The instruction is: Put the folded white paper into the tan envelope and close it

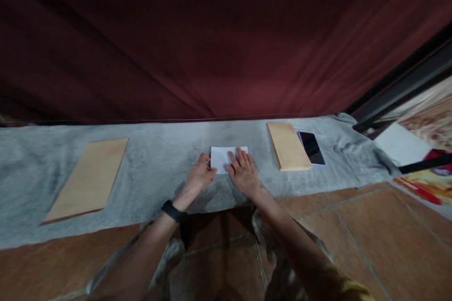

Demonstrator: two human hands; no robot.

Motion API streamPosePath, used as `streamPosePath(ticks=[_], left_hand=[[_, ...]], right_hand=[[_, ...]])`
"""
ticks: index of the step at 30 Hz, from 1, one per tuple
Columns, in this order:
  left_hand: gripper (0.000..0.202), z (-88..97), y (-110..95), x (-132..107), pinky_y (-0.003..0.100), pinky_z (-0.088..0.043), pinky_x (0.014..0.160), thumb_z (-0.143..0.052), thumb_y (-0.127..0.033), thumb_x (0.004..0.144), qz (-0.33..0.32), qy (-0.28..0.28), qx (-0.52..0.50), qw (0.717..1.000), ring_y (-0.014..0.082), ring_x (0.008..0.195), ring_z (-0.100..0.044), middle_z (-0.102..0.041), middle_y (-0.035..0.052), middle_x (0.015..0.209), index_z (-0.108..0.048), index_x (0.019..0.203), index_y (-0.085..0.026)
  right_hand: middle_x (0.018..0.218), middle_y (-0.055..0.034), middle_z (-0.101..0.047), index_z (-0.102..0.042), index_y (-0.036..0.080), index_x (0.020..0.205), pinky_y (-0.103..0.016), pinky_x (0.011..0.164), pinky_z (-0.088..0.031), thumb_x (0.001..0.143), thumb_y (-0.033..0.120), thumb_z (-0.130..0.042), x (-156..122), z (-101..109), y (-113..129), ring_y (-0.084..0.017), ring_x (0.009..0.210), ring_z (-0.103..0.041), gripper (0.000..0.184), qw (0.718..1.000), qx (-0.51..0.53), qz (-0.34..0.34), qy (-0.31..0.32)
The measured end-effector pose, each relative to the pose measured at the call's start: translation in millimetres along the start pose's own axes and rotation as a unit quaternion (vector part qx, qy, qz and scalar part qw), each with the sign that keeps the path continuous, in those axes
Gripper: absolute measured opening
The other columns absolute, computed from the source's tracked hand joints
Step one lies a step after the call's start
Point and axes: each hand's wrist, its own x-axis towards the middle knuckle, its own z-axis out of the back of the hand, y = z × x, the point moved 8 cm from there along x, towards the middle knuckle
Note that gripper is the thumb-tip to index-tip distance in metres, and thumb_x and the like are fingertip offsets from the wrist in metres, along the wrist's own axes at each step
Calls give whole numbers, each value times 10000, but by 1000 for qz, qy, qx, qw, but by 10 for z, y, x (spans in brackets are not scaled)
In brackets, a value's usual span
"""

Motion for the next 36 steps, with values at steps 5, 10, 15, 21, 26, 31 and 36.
streamPosePath(ticks=[5,10,15,21,26,31,36], left_hand=[[315,157,-175,-141,318,-516,724,-619,-263,899,-12,-50,175,983,237,814,-713,-732,73,891,-557,1194,-173],[337,63,-521,-239,393,-491,1010,-395,-223,1001,-171,-146,237,945,266,1180,-644,-688,150,1247,-619,1240,-143],[526,-281,-616,-131,441,-266,1244,-303,-262,1033,-244,-144,291,914,268,1512,-330,-422,150,1600,-445,1504,-78],[610,-384,-517,15,461,-187,1267,-241,-388,1052,-190,-158,334,910,272,1547,-246,-346,140,1638,-376,1557,-72],[605,-397,-464,9,467,-156,1269,-275,-381,1043,-180,-177,341,906,281,1554,-222,-311,151,1652,-370,1565,-90],[655,-389,-423,23,493,-175,1259,-336,-429,1028,-162,-185,339,908,317,1552,-216,-293,191,1650,-342,1570,-61],[722,-346,-401,3,504,-184,1256,-339,-508,1017,-159,-190,341,907,316,1551,-221,-314,180,1644,-302,1585,-63]], right_hand=[[1639,-154,-341,-434,197,1540,-475,1208,-288,1047,457,-428,9,8,8,-299,1490,-363,557,1000,-2,-8,11],[1645,-159,-325,-415,190,1551,-482,1213,-275,1049,441,-425,9,-15,8,-302,1500,-347,561,1000,3,-9,20],[1647,-149,-322,-406,194,1556,-492,1219,-263,1055,371,-405,0,-36,2,-288,1513,-325,532,1000,4,-8,19],[1642,-141,-335,-448,187,1532,-470,1217,-273,1059,321,-368,7,-19,-16,-274,1507,-341,498,1000,1,2,26],[1617,-133,-387,-433,189,1539,-485,1207,-287,1063,343,-360,6,-3,-92,-272,1490,-374,506,1000,7,6,17],[1616,-139,-383,-414,186,1551,-496,1206,-284,1066,400,-366,-18,1,-254,-290,1470,-400,533,1000,-4,-20,17],[1625,-127,-365,-382,156,1565,-495,1210,-273,1068,417,-358,-32,12,-383,-302,1473,-391,562,999,-18,-30,36]])
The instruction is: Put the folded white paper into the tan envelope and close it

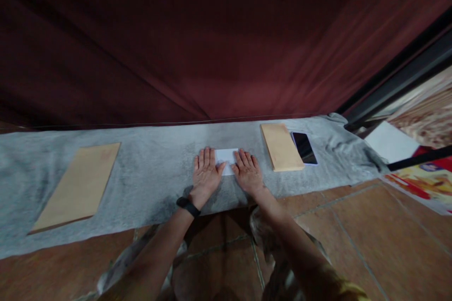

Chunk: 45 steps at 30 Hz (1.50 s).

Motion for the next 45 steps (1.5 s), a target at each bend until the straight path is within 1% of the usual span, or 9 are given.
streamPosePath(ticks=[5,10,14,17,19,23,26,31,45], left_hand=[[710,64,92,-51,508,-205,1248,-318,-526,1020,-10,-4,5,1000,327,1538,-256,-346,154,1635,-328,1582,-93],[719,92,154,-79,511,-211,1245,-310,-533,1020,-20,-6,10,1000,335,1535,-263,-348,170,1631,-344,1572,-74],[713,95,146,-74,510,-210,1245,-313,-527,1020,-21,-2,19,1000,332,1538,-255,-351,172,1628,-354,1567,-72],[708,89,141,-71,505,-204,1248,-319,-511,1019,-15,8,23,1000,330,1541,-246,-339,167,1635,-350,1567,-65],[705,81,141,-72,507,-206,1249,-329,-492,1016,-14,15,25,999,331,1544,-237,-331,167,1639,-345,1567,-53],[645,63,152,-78,498,-204,1253,-346,-374,1003,-16,19,30,999,309,1550,-227,-330,154,1643,-345,1572,-69],[629,53,160,-80,499,-208,1252,-346,-301,985,-16,17,30,999,300,1550,-228,-329,144,1646,-344,1574,-80],[611,47,162,-86,510,-220,1245,-354,-299,986,-24,12,25,999,300,1543,-250,-323,121,1653,-363,1575,-137],[598,85,214,-108,529,-208,1246,-342,-369,1020,-8,-9,-7,1000,316,1533,-272,-374,132,1627,-371,1569,-133]], right_hand=[[1628,-115,-361,-365,169,1573,-494,1209,-274,1068,420,-355,-3,7,-91,-298,1477,-382,564,1000,1,-11,13],[1621,-116,-377,-392,186,1563,-506,1200,-290,1063,412,-370,-14,47,-112,-305,1468,-399,549,1000,2,-20,8],[1614,-164,-376,-433,122,1534,-527,1198,-293,1063,405,-353,63,181,-80,-323,1475,-387,556,999,10,-39,-7],[1634,-163,-336,-419,97,1538,-498,1212,-295,1069,384,-322,158,273,65,-306,1506,-335,559,999,42,-27,-16],[1645,-142,-326,-414,102,1541,-458,1221,-304,1073,373,-302,204,269,226,-272,1523,-306,552,997,73,-2,-12],[1641,-138,-341,-430,84,1527,-415,1233,-308,1075,369,-304,223,139,537,-244,1533,-287,549,993,110,50,10],[1630,-138,-362,-420,95,1533,-439,1229,-319,1073,373,-321,209,41,637,-247,1528,-301,547,991,112,72,19],[1612,-120,-401,-442,156,1530,-474,1225,-310,1072,399,-345,191,-11,586,-259,1511,-337,527,994,87,68,13],[1619,-115,-386,-431,211,1541,-481,1213,-286,1059,452,-387,163,-22,375,-282,1492,-369,540,999,35,40,-4]])
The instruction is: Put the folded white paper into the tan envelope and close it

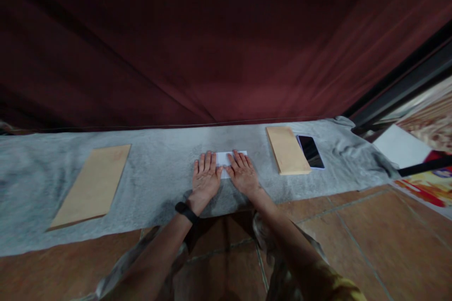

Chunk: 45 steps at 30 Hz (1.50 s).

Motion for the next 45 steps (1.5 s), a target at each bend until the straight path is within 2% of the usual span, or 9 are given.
streamPosePath(ticks=[3,6,10,14,18,22,29,36,45], left_hand=[[603,67,-27,-17,563,-143,1256,-357,-370,1022,-10,-9,-15,1000,342,1548,-218,-332,163,1641,-372,1559,-97],[585,141,-126,-33,532,-70,1274,-353,-323,1024,-57,-19,-32,998,322,1566,-156,-290,165,1658,-369,1555,-78],[557,117,-208,-36,462,-113,1280,-319,-274,1024,-103,3,-38,994,255,1566,-177,-331,125,1649,-382,1556,-124],[548,31,-190,-26,448,-172,1270,-309,-283,1029,-112,24,-22,993,252,1544,-259,-376,126,1628,-411,1542,-118],[556,-11,-164,-32,446,-167,1273,-289,-312,1042,-118,38,-3,992,245,1545,-257,-386,114,1623,-402,1548,-113],[568,6,-141,-56,441,-151,1277,-286,-345,1049,-118,38,0,992,237,1555,-223,-332,100,1650,-367,1571,-137],[616,7,-112,-71,453,-170,1271,-337,-436,1042,-119,43,7,992,276,1558,-205,-266,146,1670,-355,1578,-132],[670,-9,-104,-52,455,-201,1264,-341,-510,1028,-118,51,29,991,281,1553,-227,-283,139,1666,-331,1590,-145],[671,1,-99,-43,455,-196,1266,-338,-508,1029,-116,53,33,991,288,1547,-245,-282,147,1663,-337,1587,-134]], right_hand=[[1629,-117,-364,-413,213,1551,-483,1218,-275,1057,454,-394,-15,0,-38,-276,1500,-356,550,1000,1,-1,7],[1633,-114,-360,-411,215,1552,-475,1219,-269,1053,454,-404,-21,-9,-65,-277,1499,-355,554,1000,-2,0,12],[1633,-109,-364,-410,217,1552,-476,1212,-273,1052,450,-403,-20,-19,-78,-278,1492,-366,552,1000,-3,3,11],[1633,-113,-363,-415,212,1551,-479,1212,-271,1052,446,-403,-22,-17,-79,-290,1487,-372,551,1000,-7,6,11],[1638,-118,-349,-407,212,1555,-484,1210,-275,1055,447,-400,-30,-6,-85,-292,1491,-364,553,1000,-10,7,12],[1637,-117,-353,-404,226,1557,-485,1207,-278,1057,442,-397,-39,18,-110,-286,1489,-368,544,1000,-10,-1,15],[1637,-114,-354,-411,223,1555,-474,1215,-259,1061,438,-394,-63,61,-180,-289,1494,-358,539,999,-25,-9,23],[1647,-110,-334,-390,221,1566,-482,1218,-251,1057,477,-390,-90,76,-323,-302,1491,-357,569,998,-41,-30,45],[1650,-99,-329,-339,210,1588,-488,1214,-253,1064,485,-340,-157,101,-565,-311,1505,-325,592,996,-48,-54,57]])
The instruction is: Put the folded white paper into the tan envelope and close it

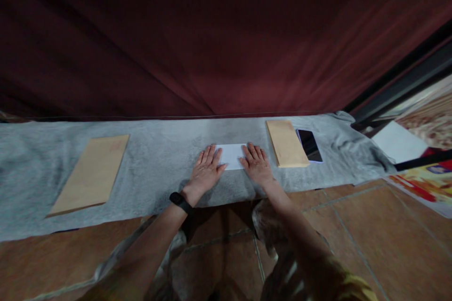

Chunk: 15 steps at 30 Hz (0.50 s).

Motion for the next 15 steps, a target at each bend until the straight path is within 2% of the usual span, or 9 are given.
streamPosePath(ticks=[6,9,12,15], left_hand=[[670,-29,14,7,474,-218,1259,-335,-512,1029,-7,-16,-7,1000,293,1542,-259,-285,151,1659,-338,1585,-139],[664,-45,20,9,473,-225,1255,-347,-509,1027,-7,-25,-3,1000,299,1537,-270,-292,160,1655,-361,1574,-133],[661,-50,23,9,471,-230,1253,-359,-510,1025,-6,-29,1,1000,303,1534,-276,-300,163,1653,-375,1567,-132],[656,-51,18,7,473,-236,1251,-362,-504,1026,-11,-23,4,1000,305,1533,-280,-302,167,1651,-381,1565,-130]], right_hand=[[1651,-118,-322,-356,196,1581,-498,1214,-261,1062,478,-351,-14,30,-122,-322,1509,-319,590,1000,-3,-16,4],[1648,-151,-317,-355,142,1576,-493,1214,-276,1064,454,-350,-5,112,-140,-321,1511,-319,600,999,12,-31,-7],[1658,-155,-288,-340,111,1576,-493,1218,-289,1066,401,-336,9,196,-13,-305,1521,-305,586,999,38,-16,-33],[1670,-124,-270,-345,141,1577,-484,1220,-306,1059,390,-353,-4,182,242,-286,1533,-285,575,997,63,33,-39]])
